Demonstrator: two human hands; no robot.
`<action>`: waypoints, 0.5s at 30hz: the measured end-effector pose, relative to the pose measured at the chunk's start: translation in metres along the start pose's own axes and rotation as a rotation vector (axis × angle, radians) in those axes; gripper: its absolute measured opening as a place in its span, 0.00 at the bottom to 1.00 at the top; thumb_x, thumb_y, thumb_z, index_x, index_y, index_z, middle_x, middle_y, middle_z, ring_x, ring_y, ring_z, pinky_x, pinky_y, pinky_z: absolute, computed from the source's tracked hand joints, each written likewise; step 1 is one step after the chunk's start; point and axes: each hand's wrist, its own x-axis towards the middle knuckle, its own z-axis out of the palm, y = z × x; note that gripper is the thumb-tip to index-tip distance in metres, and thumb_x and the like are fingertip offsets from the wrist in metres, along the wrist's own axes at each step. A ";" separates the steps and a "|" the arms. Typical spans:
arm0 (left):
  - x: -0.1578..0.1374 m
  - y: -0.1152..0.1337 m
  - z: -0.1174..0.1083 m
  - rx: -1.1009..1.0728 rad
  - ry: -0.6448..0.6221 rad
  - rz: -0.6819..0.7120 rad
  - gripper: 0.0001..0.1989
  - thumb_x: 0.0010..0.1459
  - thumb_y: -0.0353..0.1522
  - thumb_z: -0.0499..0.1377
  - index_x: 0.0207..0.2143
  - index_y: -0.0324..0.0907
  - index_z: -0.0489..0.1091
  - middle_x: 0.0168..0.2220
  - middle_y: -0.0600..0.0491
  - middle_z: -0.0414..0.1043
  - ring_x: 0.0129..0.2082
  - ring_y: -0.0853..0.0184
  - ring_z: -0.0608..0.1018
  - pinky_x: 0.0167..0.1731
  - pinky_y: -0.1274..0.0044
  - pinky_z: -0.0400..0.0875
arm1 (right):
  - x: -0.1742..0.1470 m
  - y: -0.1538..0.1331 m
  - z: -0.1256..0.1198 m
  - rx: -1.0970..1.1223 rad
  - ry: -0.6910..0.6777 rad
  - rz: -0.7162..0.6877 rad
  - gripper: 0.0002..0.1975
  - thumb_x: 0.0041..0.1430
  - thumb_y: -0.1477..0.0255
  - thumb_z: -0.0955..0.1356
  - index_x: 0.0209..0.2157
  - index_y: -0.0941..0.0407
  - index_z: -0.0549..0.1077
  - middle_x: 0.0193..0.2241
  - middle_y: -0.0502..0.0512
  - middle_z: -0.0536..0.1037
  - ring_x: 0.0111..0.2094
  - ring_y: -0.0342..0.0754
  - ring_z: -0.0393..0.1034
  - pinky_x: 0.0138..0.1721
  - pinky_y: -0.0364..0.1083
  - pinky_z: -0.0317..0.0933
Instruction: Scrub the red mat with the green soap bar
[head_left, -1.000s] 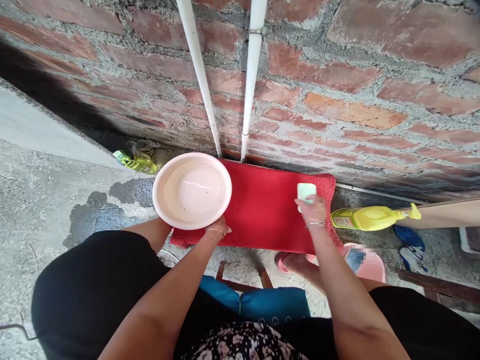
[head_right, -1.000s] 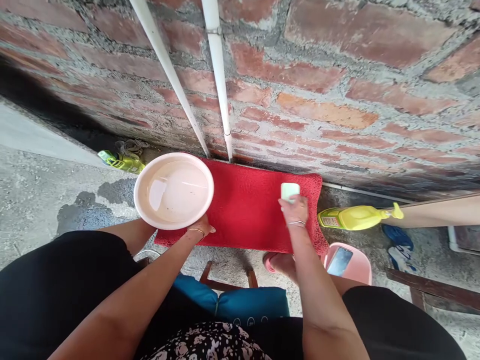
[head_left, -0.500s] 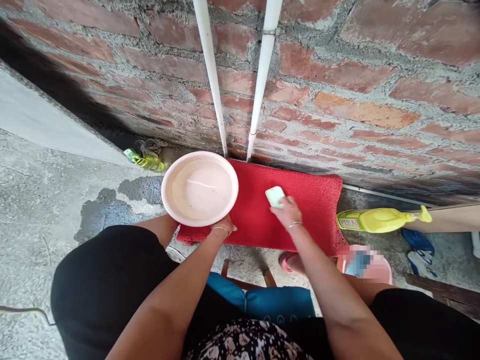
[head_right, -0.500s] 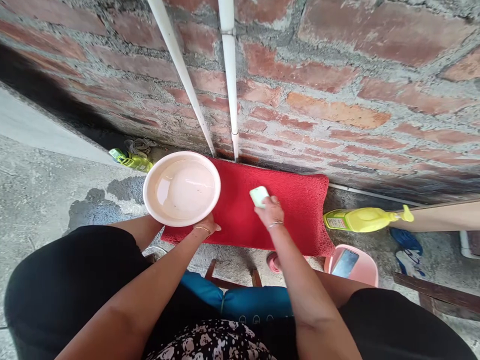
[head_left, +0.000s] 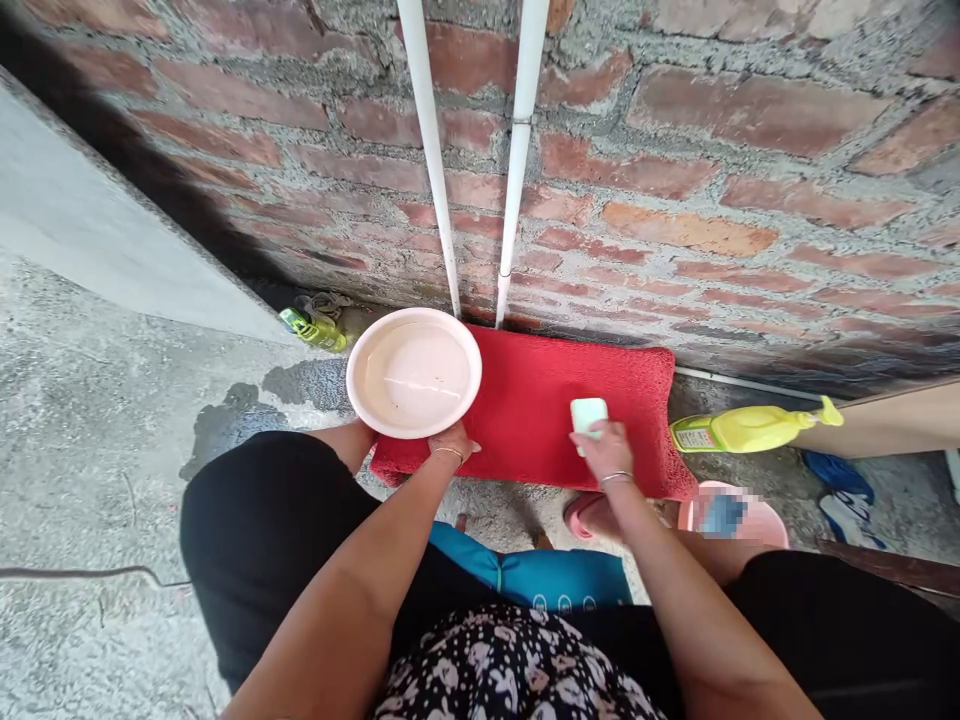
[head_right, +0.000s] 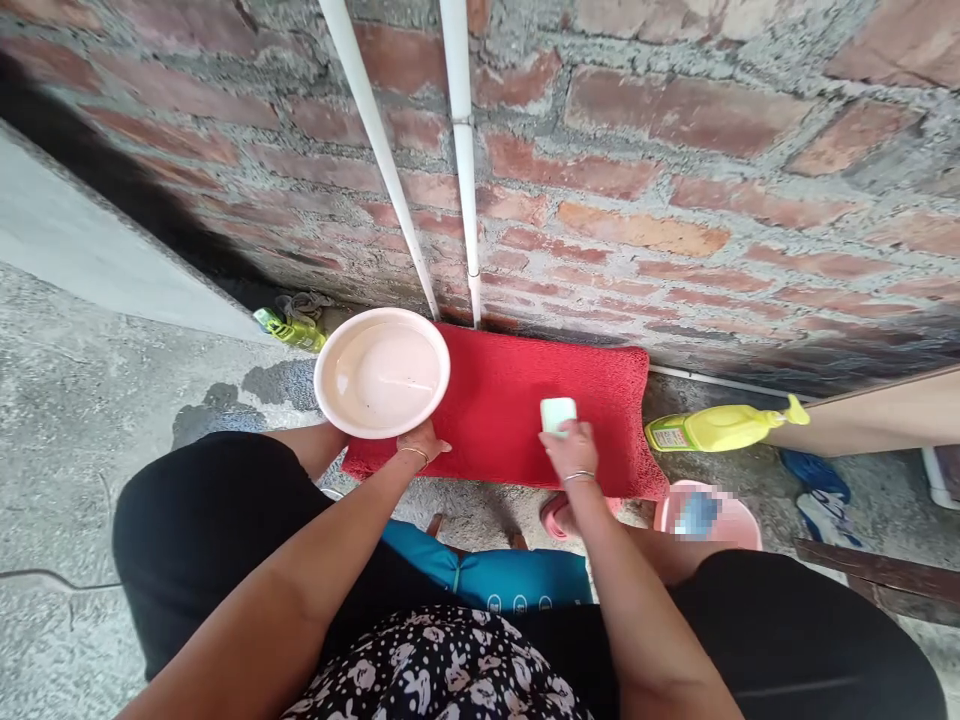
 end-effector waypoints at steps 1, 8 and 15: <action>-0.004 -0.002 0.002 -0.014 0.013 -0.005 0.37 0.43 0.43 0.66 0.55 0.42 0.61 0.59 0.41 0.60 0.60 0.52 0.62 0.57 0.66 0.56 | -0.013 -0.022 0.011 -0.014 -0.066 -0.096 0.18 0.46 0.57 0.69 0.36 0.53 0.71 0.38 0.52 0.66 0.33 0.45 0.63 0.35 0.44 0.56; -0.024 -0.013 0.003 0.019 -0.055 0.039 0.28 0.50 0.34 0.61 0.54 0.40 0.60 0.55 0.37 0.64 0.52 0.54 0.71 0.46 0.67 0.67 | -0.042 -0.040 0.022 -0.110 -0.268 -0.225 0.16 0.46 0.60 0.69 0.38 0.51 0.71 0.39 0.50 0.66 0.37 0.45 0.64 0.34 0.42 0.54; -0.039 0.010 -0.003 -0.025 -0.102 0.113 0.24 0.47 0.30 0.62 0.49 0.39 0.67 0.54 0.36 0.65 0.53 0.51 0.70 0.49 0.64 0.65 | -0.013 0.063 -0.033 -0.123 -0.115 0.181 0.19 0.48 0.58 0.68 0.39 0.55 0.72 0.38 0.60 0.68 0.34 0.52 0.67 0.32 0.48 0.57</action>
